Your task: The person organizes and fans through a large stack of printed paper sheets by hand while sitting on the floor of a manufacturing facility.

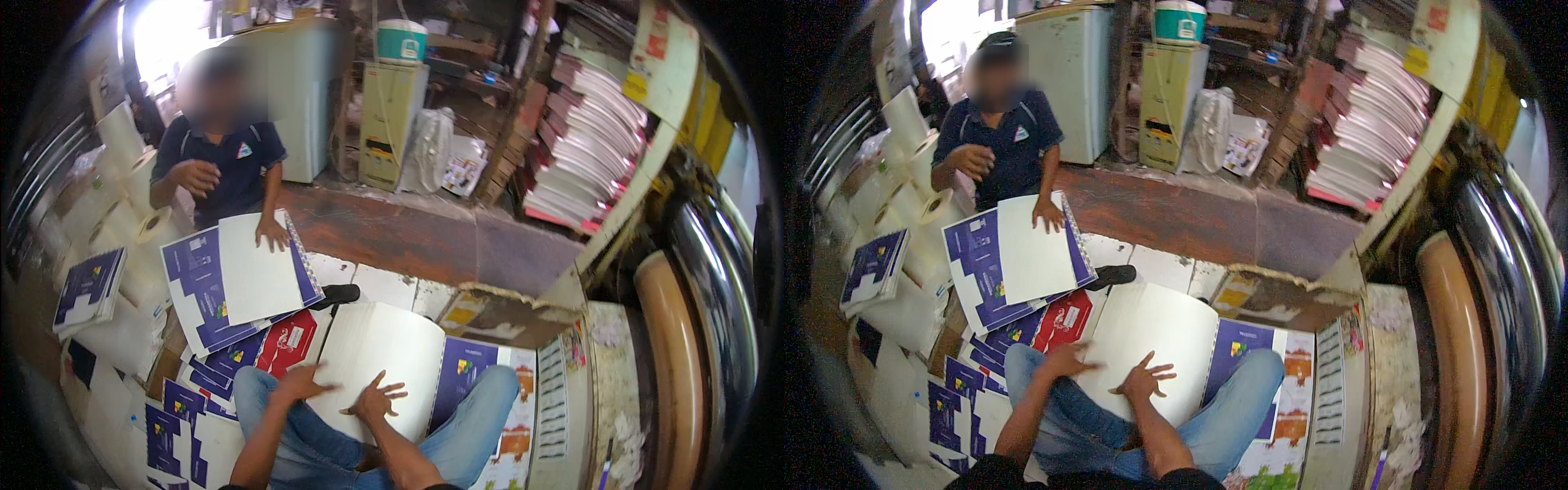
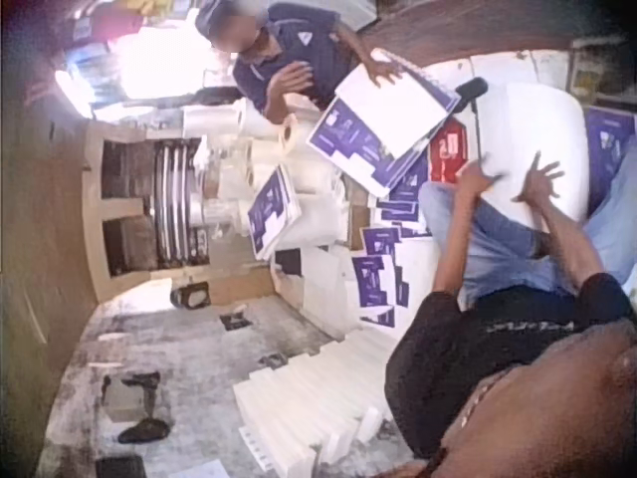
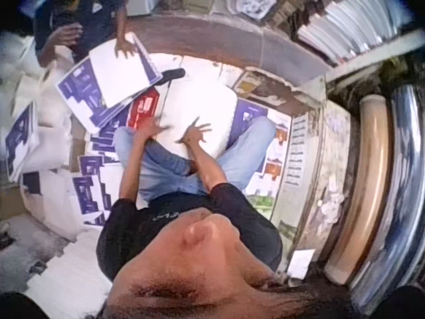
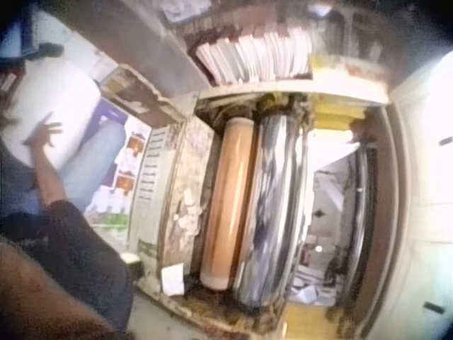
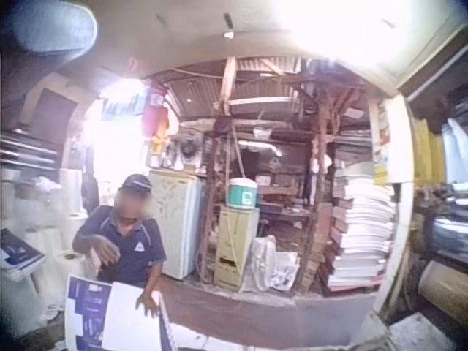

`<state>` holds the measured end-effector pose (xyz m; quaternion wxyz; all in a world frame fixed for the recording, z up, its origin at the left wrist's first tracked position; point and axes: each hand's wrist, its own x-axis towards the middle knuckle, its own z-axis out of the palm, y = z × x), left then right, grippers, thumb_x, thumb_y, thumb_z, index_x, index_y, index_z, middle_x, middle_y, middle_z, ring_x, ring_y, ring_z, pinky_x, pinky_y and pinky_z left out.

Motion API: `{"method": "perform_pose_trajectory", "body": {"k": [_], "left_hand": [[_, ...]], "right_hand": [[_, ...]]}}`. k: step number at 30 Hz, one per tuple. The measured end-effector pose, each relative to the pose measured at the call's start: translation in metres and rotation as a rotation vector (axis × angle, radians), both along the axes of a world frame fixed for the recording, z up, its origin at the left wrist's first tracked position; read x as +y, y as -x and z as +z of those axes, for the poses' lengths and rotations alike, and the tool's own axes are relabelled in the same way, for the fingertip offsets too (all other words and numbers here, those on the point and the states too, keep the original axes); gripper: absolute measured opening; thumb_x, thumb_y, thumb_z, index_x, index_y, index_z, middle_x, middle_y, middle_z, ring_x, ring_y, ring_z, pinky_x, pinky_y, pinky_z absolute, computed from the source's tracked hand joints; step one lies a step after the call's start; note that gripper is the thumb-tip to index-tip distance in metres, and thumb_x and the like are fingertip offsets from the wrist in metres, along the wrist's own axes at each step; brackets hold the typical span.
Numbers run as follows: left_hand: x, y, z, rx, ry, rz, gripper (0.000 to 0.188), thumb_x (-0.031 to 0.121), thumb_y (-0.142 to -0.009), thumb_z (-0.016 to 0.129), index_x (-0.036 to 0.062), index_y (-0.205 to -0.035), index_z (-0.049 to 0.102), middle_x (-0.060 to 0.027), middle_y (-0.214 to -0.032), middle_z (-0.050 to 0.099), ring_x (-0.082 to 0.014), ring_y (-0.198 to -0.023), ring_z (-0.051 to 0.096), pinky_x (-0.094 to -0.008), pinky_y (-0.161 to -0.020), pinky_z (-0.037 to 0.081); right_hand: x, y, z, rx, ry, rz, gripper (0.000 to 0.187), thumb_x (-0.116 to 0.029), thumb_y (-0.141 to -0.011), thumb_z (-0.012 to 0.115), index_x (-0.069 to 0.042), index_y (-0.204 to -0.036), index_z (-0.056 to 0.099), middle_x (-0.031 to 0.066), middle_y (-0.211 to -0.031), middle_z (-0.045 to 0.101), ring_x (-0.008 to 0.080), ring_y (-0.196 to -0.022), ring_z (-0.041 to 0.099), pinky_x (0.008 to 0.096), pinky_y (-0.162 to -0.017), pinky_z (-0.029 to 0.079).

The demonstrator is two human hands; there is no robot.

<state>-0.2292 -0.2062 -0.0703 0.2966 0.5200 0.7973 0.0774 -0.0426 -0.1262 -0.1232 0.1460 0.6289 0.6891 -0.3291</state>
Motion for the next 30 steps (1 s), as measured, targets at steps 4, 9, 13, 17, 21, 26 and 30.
{"method": "perform_pose_trajectory", "body": {"k": [4, 9, 13, 17, 21, 26, 30], "left_hand": [[-0.058, 0.056, 0.097, 0.106, -0.847, 0.303, 0.057, 0.046, -0.093, 0.068, 0.0038, -0.131, 0.063, -0.0156, -0.108, 0.074, -0.0286, -0.098, 0.071, -0.0400, -0.091, 0.053], [-0.089, 0.080, 0.020, -1.068, -0.703, 0.831, 0.057, 0.044, -0.102, 0.053, 0.0014, -0.140, 0.057, -0.0078, -0.126, 0.068, -0.0230, -0.114, 0.064, -0.0332, -0.103, 0.046], [-0.099, 0.052, -0.079, -1.434, -0.656, 0.971, 0.055, 0.044, -0.102, 0.053, 0.0019, -0.138, 0.058, -0.0075, -0.124, 0.068, -0.0223, -0.112, 0.064, -0.0333, -0.102, 0.046], [-0.107, 0.040, -0.098, -1.406, -0.656, 1.002, 0.054, 0.043, -0.102, 0.053, 0.0024, -0.136, 0.058, -0.0072, -0.123, 0.068, -0.0217, -0.110, 0.064, -0.0335, -0.101, 0.046], [-0.130, 0.036, -0.091, -1.357, -0.711, 1.042, 0.052, 0.043, -0.102, 0.053, 0.0029, -0.134, 0.059, -0.0070, -0.122, 0.068, -0.0210, -0.109, 0.064, -0.0336, -0.100, 0.046], [-0.199, 0.034, -0.087, -1.252, -0.798, 1.182, 0.050, 0.043, -0.102, 0.053, 0.0035, -0.132, 0.060, -0.0066, -0.120, 0.069, -0.0202, -0.107, 0.064, -0.0337, -0.099, 0.047], [-0.262, 0.041, -0.082, -1.167, -0.894, 1.295, 0.049, 0.042, -0.102, 0.053, 0.0040, -0.130, 0.061, -0.0063, -0.119, 0.069, -0.0195, -0.105, 0.064, -0.0339, -0.098, 0.047]], "right_hand": [[0.006, -0.003, 0.005, 0.050, 0.034, -0.022, 0.170, -0.056, -0.038, 0.100, -0.010, -0.160, -0.010, 0.0509, -0.149, -0.013, 0.0694, -0.139, -0.003, 0.0857, -0.088, 0.035], [0.041, -0.023, 0.008, -0.077, -0.110, 0.461, 0.134, -0.068, -0.038, 0.094, 0.004, -0.142, 0.049, 0.0361, -0.153, 0.032, 0.0590, -0.135, 0.038, 0.0670, -0.091, 0.050], [0.085, -0.036, -0.001, 0.002, -0.106, 0.600, 0.107, -0.076, -0.043, 0.087, 0.001, -0.116, 0.070, 0.0230, -0.119, 0.069, 0.0357, -0.108, 0.069, 0.0441, -0.090, 0.057], [0.123, -0.054, -0.014, 0.233, 0.331, 0.407, 0.102, -0.082, -0.066, 0.072, 0.009, -0.112, 0.067, 0.0198, -0.115, 0.068, 0.0368, -0.103, 0.068, 0.0502, -0.083, 0.059], [0.155, -0.094, -0.030, 0.487, 0.451, 0.023, 0.080, -0.078, -0.083, 0.059, -0.008, -0.120, 0.068, 0.0129, -0.102, 0.066, 0.0229, -0.092, 0.063, 0.0437, -0.081, 0.059], [0.152, -0.105, -0.058, 0.441, 0.132, -0.299, 0.082, -0.070, -0.088, 0.060, 0.008, -0.110, 0.068, 0.0208, -0.089, 0.073, 0.0312, -0.085, 0.071, 0.0444, -0.076, 0.059], [0.135, -0.078, -0.058, 0.258, -0.322, -0.001, 0.073, -0.059, -0.081, 0.070, 0.011, -0.101, 0.068, 0.0317, -0.098, 0.071, 0.0437, -0.103, 0.069, 0.0476, -0.094, 0.054]]}}
